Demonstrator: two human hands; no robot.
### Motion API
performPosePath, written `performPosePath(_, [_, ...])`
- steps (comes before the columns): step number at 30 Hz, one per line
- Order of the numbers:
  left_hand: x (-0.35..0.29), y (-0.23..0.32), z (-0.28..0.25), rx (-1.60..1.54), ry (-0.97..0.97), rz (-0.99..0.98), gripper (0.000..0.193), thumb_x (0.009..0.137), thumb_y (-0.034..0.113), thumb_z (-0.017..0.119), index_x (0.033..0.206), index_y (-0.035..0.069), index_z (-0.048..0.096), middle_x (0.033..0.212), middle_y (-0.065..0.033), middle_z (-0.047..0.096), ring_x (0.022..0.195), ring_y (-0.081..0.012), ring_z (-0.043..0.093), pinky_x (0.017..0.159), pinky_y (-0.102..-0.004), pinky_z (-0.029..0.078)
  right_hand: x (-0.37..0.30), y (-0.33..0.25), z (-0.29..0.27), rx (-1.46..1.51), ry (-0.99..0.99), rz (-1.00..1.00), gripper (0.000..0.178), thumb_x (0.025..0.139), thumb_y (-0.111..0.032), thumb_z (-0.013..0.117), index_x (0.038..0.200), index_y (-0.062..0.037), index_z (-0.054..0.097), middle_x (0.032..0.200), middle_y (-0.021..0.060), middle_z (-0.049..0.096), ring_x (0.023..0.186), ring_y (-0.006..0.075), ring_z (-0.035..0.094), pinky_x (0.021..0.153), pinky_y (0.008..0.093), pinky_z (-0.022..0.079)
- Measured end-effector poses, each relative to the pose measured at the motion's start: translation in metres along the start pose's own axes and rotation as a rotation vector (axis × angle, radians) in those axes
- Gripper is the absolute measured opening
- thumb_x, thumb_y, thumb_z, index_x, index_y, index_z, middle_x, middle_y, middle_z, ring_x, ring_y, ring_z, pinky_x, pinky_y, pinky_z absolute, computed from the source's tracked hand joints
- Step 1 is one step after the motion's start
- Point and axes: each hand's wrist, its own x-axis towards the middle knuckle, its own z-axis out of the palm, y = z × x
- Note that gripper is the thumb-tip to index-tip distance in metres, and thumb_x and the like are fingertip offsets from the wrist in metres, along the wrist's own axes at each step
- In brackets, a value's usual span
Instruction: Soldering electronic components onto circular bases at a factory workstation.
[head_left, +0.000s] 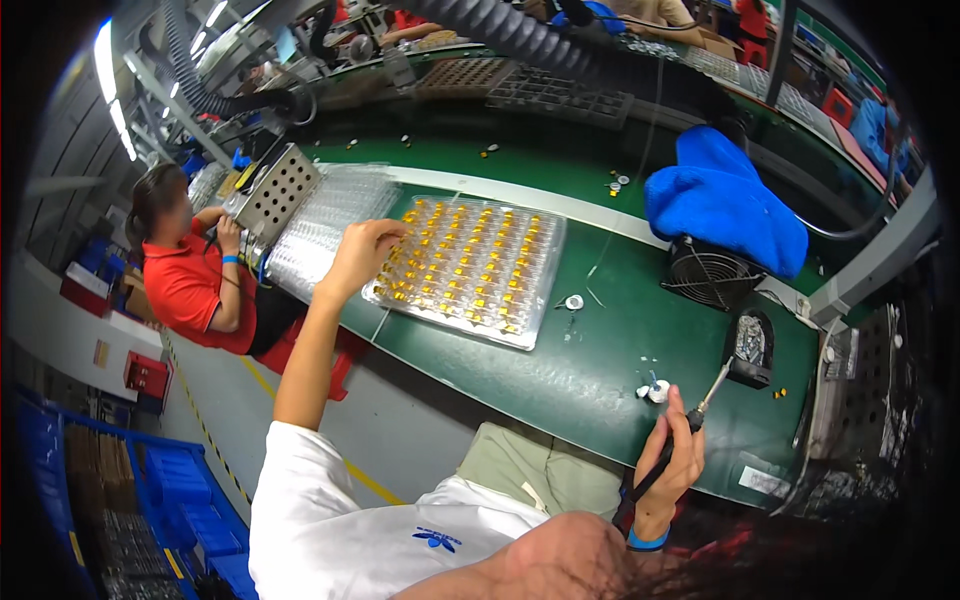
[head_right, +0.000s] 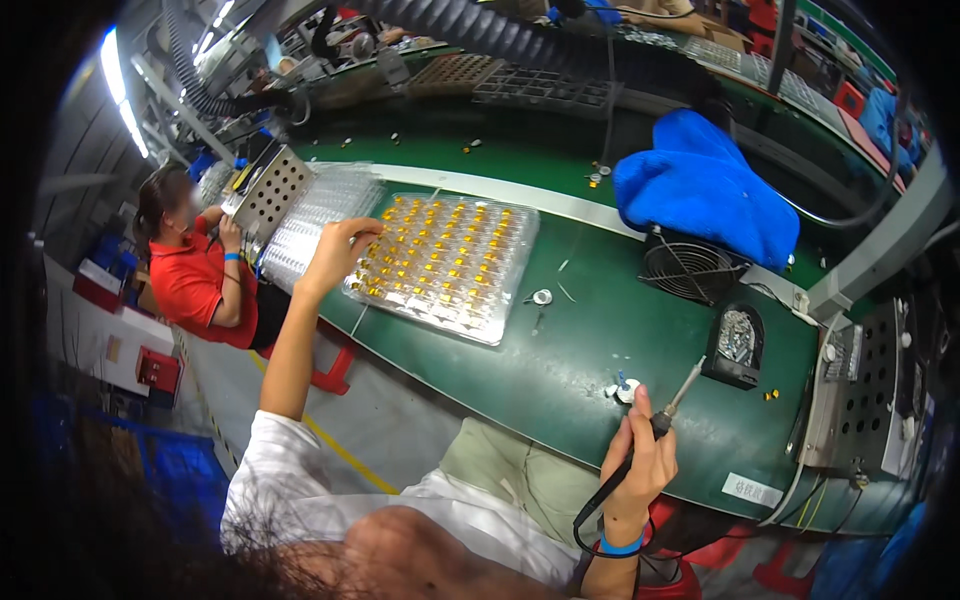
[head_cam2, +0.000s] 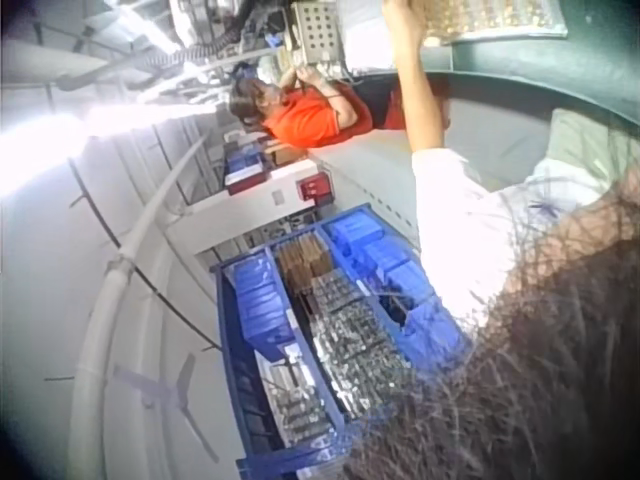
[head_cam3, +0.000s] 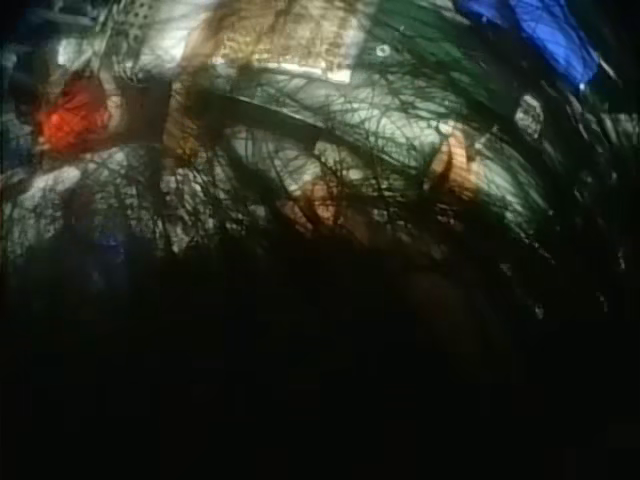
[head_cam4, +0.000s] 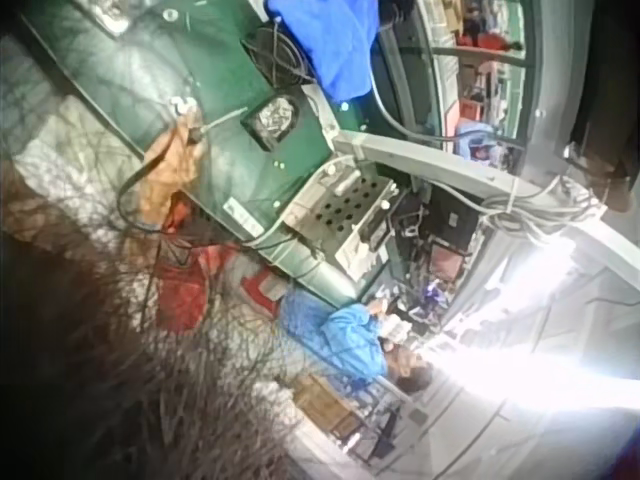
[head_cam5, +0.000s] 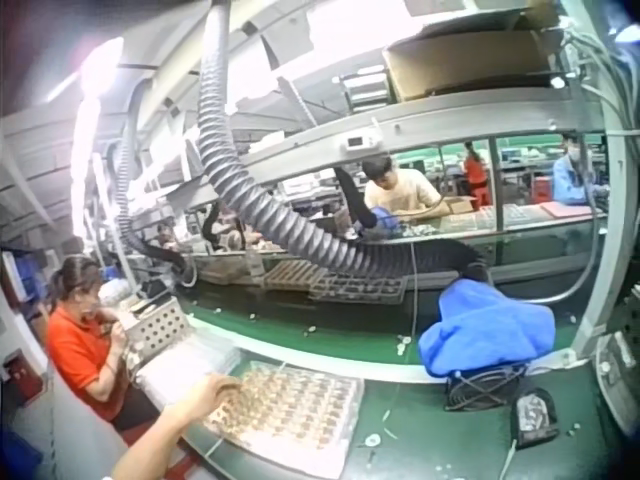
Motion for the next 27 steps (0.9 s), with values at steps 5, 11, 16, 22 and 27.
performPosePath(5, [0.004,0.007,-0.006,-0.082,-0.022,-0.09,0.017,0.092,-0.005,0.068,0.108,-0.004,0.074,0.1,-0.0146,0.079,0.094,-0.0223,0.077,0.086,-0.0311,0.059,0.004,0.001,0.0,0.035,0.037,-0.03,0.03,0.092,0.011,0.063,0.121,0.0022,0.06,0.121,0.0222,0.074,0.097,0.0395,0.073,0.087,0.0437,0.057])
performPosePath(11, [0.007,0.099,0.057,-0.733,0.193,0.004,0.016,0.095,-0.005,0.066,0.109,-0.003,0.074,0.104,-0.011,0.076,0.094,-0.0162,0.073,0.086,-0.028,0.059,0.005,0.005,-0.006,0.054,0.08,-0.082,0.036,0.095,0.011,0.061,0.13,0.004,0.057,0.118,0.0249,0.074,0.091,0.0325,0.075,0.082,0.0383,0.059])
performPosePath(16, [-0.001,0.213,0.099,-1.177,-0.212,0.146,0.019,0.093,-0.012,0.066,0.11,-0.007,0.073,0.119,-0.016,0.069,0.108,-0.0192,0.068,0.094,-0.0309,0.058,-0.009,0.011,-0.012,0.224,0.097,-0.029,0.034,0.106,-0.013,0.059,0.136,0.0035,0.053,0.108,0.024,0.077,0.061,0.0187,0.063,0.061,0.0297,0.054])
performPosePath(22, [0.009,0.258,0.127,-1.238,-0.477,0.145,0.019,0.096,-0.008,0.065,0.112,-0.004,0.074,0.122,-0.0129,0.067,0.105,-0.0164,0.067,0.092,-0.0286,0.057,-0.022,0.014,-0.031,0.267,0.096,0.061,0.051,0.103,-0.033,0.066,0.133,0.0082,0.059,0.089,0.0211,0.076,0.06,0.017,0.063,0.059,0.0286,0.053])
performPosePath(27, [0.005,0.261,0.143,-1.237,-0.576,0.088,0.018,0.097,-0.003,0.068,0.114,-0.004,0.072,0.12,-0.0123,0.067,0.11,-0.0173,0.065,0.098,-0.0301,0.054,-0.024,0.011,-0.044,0.167,0.035,0.117,0.049,0.099,-0.035,0.072,0.119,0.0091,0.066,0.082,0.0172,0.073,0.068,0.0242,0.071,0.063,0.0313,0.056])
